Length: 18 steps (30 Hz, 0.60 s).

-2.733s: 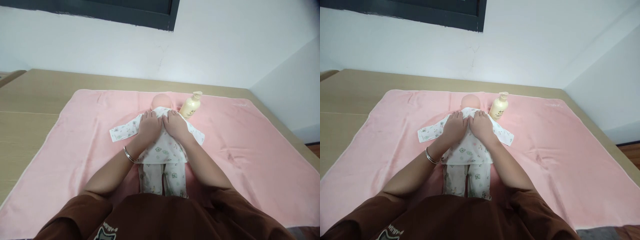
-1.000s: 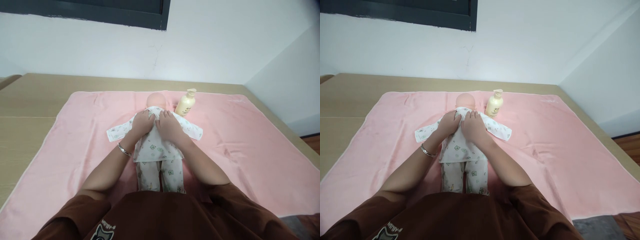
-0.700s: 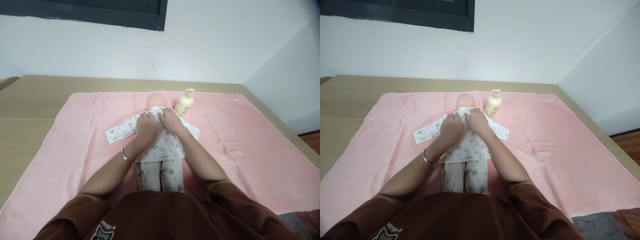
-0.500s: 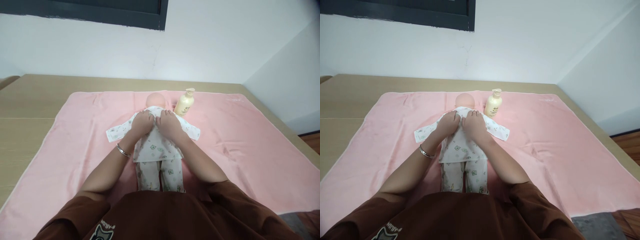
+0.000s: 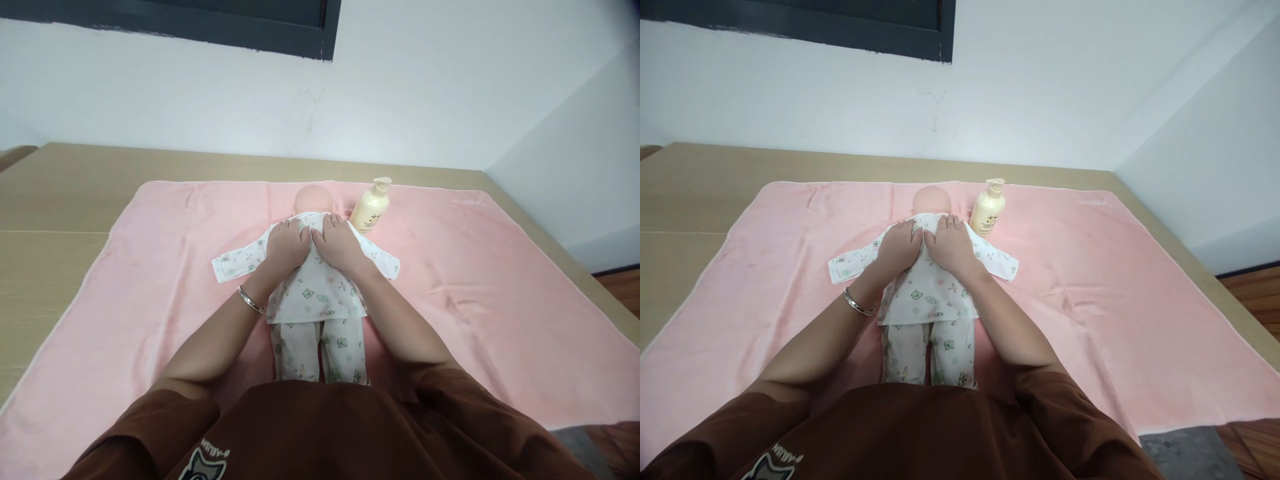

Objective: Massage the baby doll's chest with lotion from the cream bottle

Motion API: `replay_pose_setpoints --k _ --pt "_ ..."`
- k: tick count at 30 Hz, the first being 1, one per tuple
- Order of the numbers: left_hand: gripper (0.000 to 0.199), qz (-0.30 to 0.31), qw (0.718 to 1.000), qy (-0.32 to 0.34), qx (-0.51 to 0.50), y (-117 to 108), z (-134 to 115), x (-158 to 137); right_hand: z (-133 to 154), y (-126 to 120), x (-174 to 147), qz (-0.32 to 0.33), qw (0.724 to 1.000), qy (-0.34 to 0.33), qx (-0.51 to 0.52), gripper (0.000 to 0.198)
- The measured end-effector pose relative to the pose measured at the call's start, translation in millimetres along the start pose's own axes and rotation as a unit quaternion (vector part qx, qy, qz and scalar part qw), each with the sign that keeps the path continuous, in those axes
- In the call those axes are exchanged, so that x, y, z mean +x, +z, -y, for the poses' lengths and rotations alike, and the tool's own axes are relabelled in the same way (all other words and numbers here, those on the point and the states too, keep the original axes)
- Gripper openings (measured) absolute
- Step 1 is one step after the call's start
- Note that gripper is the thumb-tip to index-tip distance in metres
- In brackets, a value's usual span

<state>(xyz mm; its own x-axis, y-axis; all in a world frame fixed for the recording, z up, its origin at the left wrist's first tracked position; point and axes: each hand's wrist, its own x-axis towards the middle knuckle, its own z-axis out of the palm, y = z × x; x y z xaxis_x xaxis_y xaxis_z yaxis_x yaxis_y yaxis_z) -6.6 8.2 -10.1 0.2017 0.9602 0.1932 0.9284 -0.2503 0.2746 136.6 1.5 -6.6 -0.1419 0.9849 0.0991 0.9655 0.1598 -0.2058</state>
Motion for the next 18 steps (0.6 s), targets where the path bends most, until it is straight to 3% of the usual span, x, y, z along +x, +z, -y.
replay_pose_setpoints --k 7,13,18 --pt "0.038 -0.013 1.000 -0.011 0.000 -4 -4 -5 1 0 -1 -0.007 1.000 -0.006 0.000 0.066" --pt "0.037 -0.071 0.997 -0.011 0.032 -3 -26 -22 -2 -4 1 0.006 1.000 -0.011 0.004 0.066" --pt "0.037 -0.036 0.999 0.009 0.015 -8 -24 -20 2 -7 -6 0.009 1.000 -0.014 0.003 0.063"
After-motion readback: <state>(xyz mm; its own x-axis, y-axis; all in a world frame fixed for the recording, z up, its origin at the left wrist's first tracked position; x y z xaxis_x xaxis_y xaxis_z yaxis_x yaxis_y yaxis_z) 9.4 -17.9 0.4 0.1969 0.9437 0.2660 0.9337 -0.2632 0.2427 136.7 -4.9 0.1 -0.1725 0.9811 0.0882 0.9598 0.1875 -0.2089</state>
